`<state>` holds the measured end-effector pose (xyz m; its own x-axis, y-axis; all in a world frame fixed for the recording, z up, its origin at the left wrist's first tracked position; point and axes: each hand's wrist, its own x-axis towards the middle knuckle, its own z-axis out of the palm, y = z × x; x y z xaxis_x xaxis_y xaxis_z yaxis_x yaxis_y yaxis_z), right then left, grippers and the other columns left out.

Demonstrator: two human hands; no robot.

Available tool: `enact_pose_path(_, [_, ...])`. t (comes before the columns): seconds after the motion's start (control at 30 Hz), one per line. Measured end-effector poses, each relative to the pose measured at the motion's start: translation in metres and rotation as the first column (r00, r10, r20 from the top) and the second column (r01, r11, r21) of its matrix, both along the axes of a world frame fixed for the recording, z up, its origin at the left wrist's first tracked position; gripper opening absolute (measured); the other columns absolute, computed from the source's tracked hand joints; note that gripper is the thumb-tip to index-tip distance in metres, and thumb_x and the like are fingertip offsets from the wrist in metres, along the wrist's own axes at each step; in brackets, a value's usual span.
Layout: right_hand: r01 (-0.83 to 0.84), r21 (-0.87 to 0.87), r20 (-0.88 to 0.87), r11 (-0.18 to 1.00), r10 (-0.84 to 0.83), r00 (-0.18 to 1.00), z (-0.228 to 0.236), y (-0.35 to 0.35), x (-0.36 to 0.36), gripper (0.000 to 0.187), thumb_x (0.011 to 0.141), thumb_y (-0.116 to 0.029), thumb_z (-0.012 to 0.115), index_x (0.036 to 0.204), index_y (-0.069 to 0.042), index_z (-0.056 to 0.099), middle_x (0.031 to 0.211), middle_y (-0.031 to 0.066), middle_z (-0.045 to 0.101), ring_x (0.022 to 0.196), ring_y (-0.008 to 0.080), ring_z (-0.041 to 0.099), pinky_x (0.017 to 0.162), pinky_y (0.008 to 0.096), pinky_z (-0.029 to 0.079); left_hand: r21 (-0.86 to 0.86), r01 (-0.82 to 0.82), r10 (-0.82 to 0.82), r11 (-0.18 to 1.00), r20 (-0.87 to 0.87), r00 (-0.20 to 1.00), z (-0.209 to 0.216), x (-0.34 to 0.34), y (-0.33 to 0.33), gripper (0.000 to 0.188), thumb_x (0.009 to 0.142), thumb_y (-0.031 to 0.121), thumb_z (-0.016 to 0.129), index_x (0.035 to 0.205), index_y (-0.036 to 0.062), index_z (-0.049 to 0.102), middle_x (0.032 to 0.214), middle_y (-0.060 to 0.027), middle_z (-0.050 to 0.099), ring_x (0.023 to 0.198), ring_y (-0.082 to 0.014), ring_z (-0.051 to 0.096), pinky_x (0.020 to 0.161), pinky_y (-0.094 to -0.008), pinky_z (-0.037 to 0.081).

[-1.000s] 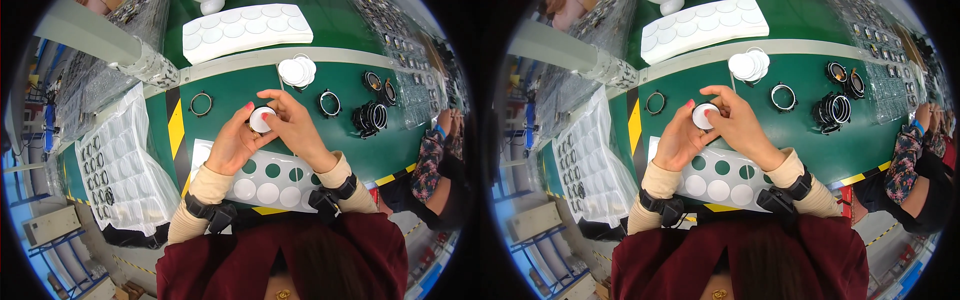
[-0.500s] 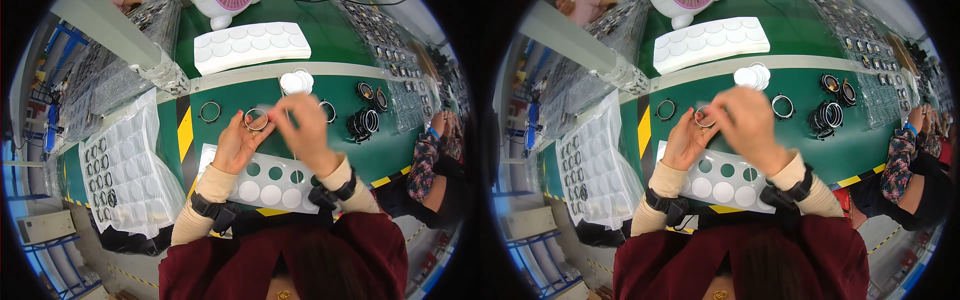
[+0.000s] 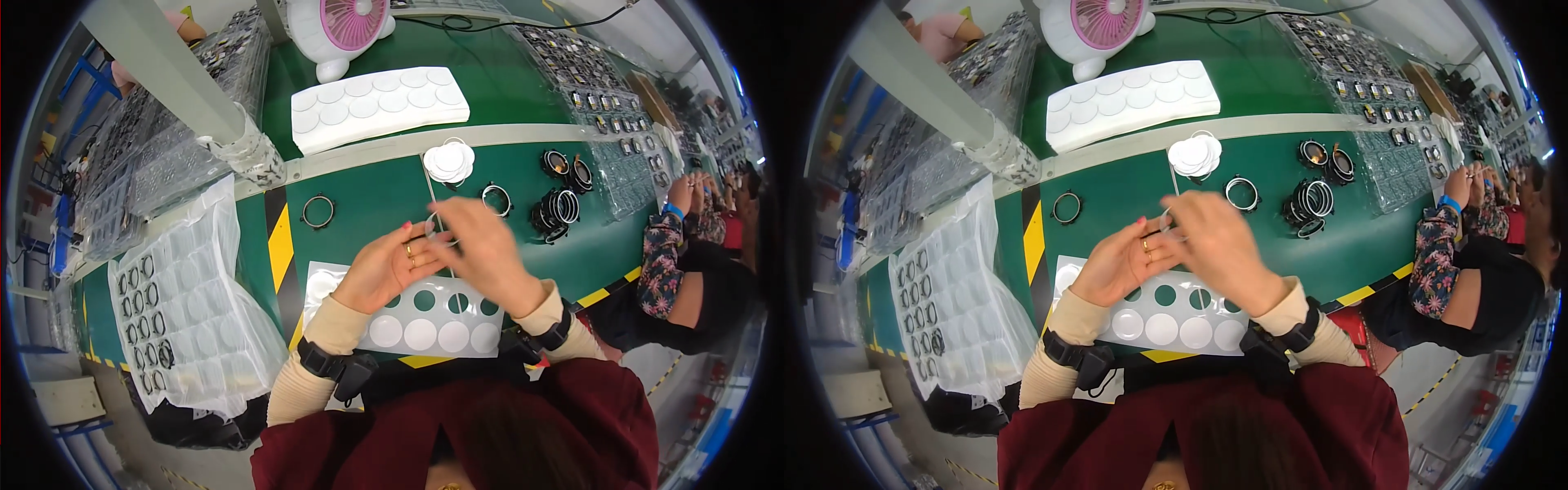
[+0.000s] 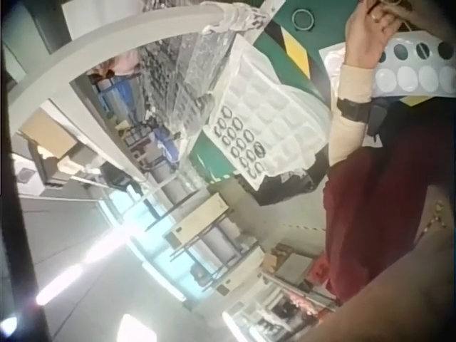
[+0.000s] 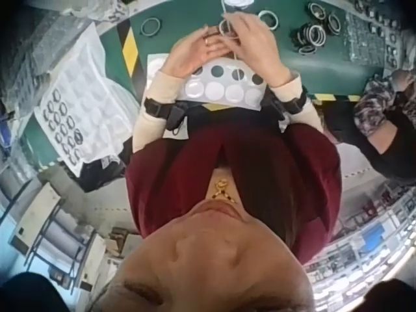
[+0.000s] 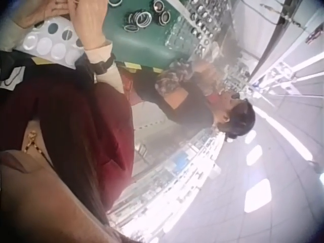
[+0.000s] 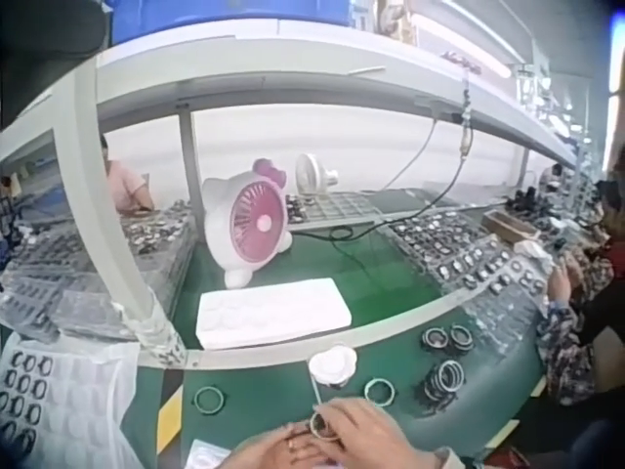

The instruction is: The person peels a white sticker from a sheet, presses it onto a black circular frame, and places the assembled component into a plastic tray.

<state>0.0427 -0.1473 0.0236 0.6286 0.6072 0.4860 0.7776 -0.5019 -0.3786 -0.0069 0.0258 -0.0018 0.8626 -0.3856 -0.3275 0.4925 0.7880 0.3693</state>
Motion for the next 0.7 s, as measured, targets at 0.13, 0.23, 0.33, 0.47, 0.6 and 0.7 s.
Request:
enact_pose_path(0.13, [0.237, -0.038, 0.035, 0.971, -0.236, 0.971, -0.002, -0.028, 0.018, 0.052, 0.066, -0.011, 0.073, 0.113, -0.004, 0.052, 0.109, 0.0137, 0.053, 0.096, 0.0318, 0.051, 0.081, 0.0390, 0.041, 0.043, -0.094, 0.093, 0.995, 0.015, 0.996, 0.001, 0.000, 0.004, 0.028, 0.095, 0.020, 0.039, 0.111, -0.0026, 0.044, 0.117, -0.0247, 0.050, 0.114, -0.0342, 0.049, 0.100, -0.0390, 0.039])
enact_pose_path(0.23, [0.306, -0.039, 0.085, 0.951, -0.302, 0.950, -0.008, -0.027, 0.021, 0.051, 0.066, -0.012, 0.072, 0.112, -0.003, 0.053, 0.109, 0.0148, 0.053, 0.096, 0.0321, 0.051, 0.081, 0.0392, 0.041, 0.061, -0.177, 0.175, 0.982, 0.038, 0.984, -0.002, 0.003, 0.011, 0.029, 0.095, 0.020, 0.040, 0.114, -0.0028, 0.043, 0.115, -0.0241, 0.051, 0.111, -0.0333, 0.051, 0.097, -0.0383, 0.041])
enact_pose_path(0.33, [0.282, 0.002, 0.128, 0.959, -0.280, 0.951, -0.010, 0.001, 0.008, 0.050, 0.066, -0.015, 0.073, 0.110, -0.002, 0.053, 0.109, 0.0153, 0.052, 0.098, 0.0317, 0.050, 0.082, 0.0396, 0.040, 0.096, -0.254, 0.253, 0.962, 0.020, 0.967, -0.008, 0.007, 0.022, 0.030, 0.095, 0.019, 0.042, 0.115, -0.0027, 0.042, 0.112, -0.0232, 0.054, 0.107, -0.0316, 0.054, 0.092, -0.0375, 0.046])
enact_pose_path(0.47, [-0.071, -0.033, -0.040, 0.997, 0.070, 0.997, -0.016, 0.050, -0.040, 0.052, 0.063, -0.026, 0.072, 0.106, -0.001, 0.056, 0.100, 0.0126, 0.053, 0.098, 0.0282, 0.048, 0.085, 0.0381, 0.037, 0.302, -0.369, 0.269, 0.879, 0.325, 0.907, 0.005, -0.004, 0.066, 0.026, 0.093, 0.016, 0.047, 0.112, -0.0019, 0.048, 0.106, -0.0163, 0.059, 0.097, -0.0278, 0.059, 0.081, -0.0344, 0.050])
enact_pose_path(0.6, [-0.113, -0.178, -0.106, 0.978, 0.095, 0.990, -0.020, 0.045, -0.031, 0.047, 0.061, -0.026, 0.072, 0.099, -0.001, 0.060, 0.087, 0.0085, 0.052, 0.089, 0.0253, 0.048, 0.078, 0.0362, 0.038, 0.703, -0.555, -0.319, -0.445, 0.455, 0.832, 0.007, -0.070, 0.060, 0.019, 0.082, 0.009, 0.059, 0.098, -0.0008, 0.060, 0.103, -0.0141, 0.061, 0.091, -0.0290, 0.060, 0.080, -0.0345, 0.048])
enact_pose_path(0.7, [-0.166, -0.194, -0.168, 0.967, 0.134, 0.977, -0.016, 0.034, -0.016, 0.043, 0.062, -0.021, 0.073, 0.099, -0.002, 0.060, 0.085, 0.0088, 0.053, 0.087, 0.0260, 0.051, 0.075, 0.0355, 0.040, 0.589, -0.557, -0.428, -0.586, 0.358, 0.830, 0.003, -0.095, 0.036, 0.029, 0.076, 0.010, 0.065, 0.103, 0.0005, 0.059, 0.109, -0.0171, 0.057, 0.098, -0.0318, 0.056, 0.083, -0.0372, 0.046])
